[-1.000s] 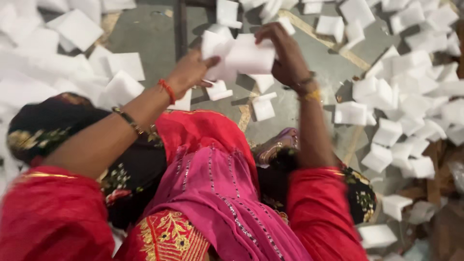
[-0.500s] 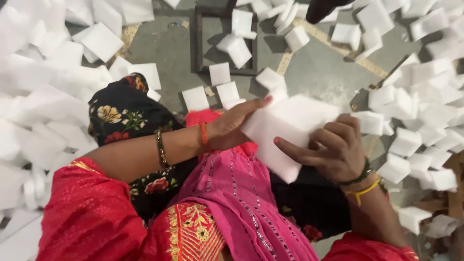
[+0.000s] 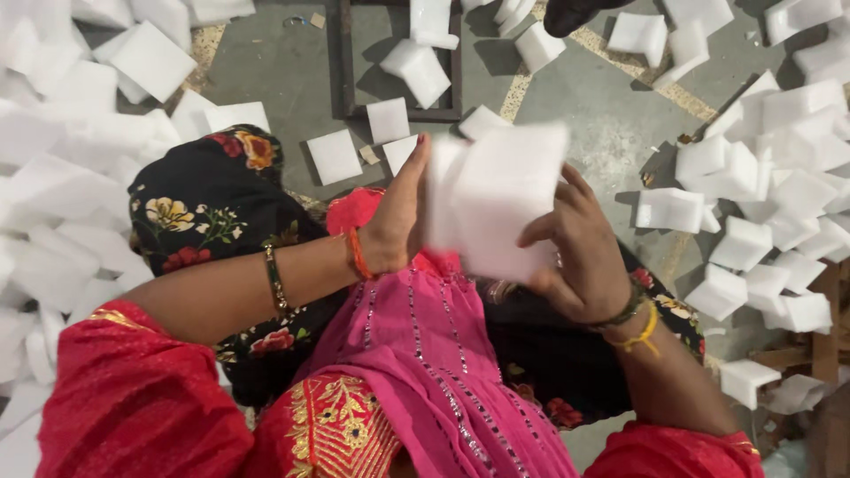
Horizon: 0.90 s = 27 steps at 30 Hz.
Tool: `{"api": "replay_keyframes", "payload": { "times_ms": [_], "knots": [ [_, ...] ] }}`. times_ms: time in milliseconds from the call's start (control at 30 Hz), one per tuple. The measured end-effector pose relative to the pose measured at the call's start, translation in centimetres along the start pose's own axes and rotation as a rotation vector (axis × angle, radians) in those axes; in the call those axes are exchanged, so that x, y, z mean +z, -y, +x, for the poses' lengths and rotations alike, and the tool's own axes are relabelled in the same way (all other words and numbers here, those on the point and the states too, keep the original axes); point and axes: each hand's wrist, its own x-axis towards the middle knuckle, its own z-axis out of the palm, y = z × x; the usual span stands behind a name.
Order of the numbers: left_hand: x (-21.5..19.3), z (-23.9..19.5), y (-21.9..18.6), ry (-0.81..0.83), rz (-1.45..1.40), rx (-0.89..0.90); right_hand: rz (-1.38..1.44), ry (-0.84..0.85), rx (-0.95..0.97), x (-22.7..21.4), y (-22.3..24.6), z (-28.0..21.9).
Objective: The person sits on the floor and repeatedly picks up rectangular white foam pieces. They fold each piece in half by hand and place the folded items onto a pile on the floor.
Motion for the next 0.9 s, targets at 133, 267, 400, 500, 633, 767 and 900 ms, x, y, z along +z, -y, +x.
{"api": "replay_keyframes", "payload": {
  "times_ms": [133,267,400,500,633,767,900],
  "knots": [
    [-0.2,0.4,0.2,-0.022,-0.059,0.065,-0.011,0.047,0.403,1.5,-0.5,-1.0],
    [-0.6,0.4,-1.1,0.036,-0.082,-0.072,-0.162,-0.003,0.117,1.1,-0.4,-1.1],
    [-0.3,0.3,-1.2,0.253,-0.033,-0.183,-0.223,-0.039,-0.158,0.2,-0.2,-1.2],
    [0.2,0.5,-0.2,0.586,-0.363,-0.344,-0.142,-0.044,-0.099,1.0,-0.5,-1.9],
    [1.1,0.9,1.3,0.268,-0.015,-0.035,-0.200,-0.076,0.198,3.3,-0.9,-3.2],
    [1.7,1.5,1.1,0.244,0.191,0.300,0.212,-0.411,0.224,4.2,-0.7,-3.0],
    [2.6,1.7,0.5,0.301,0.292,0.443,0.273,-0.402,0.282,3.6,0.2,-1.8]
  ]
}}
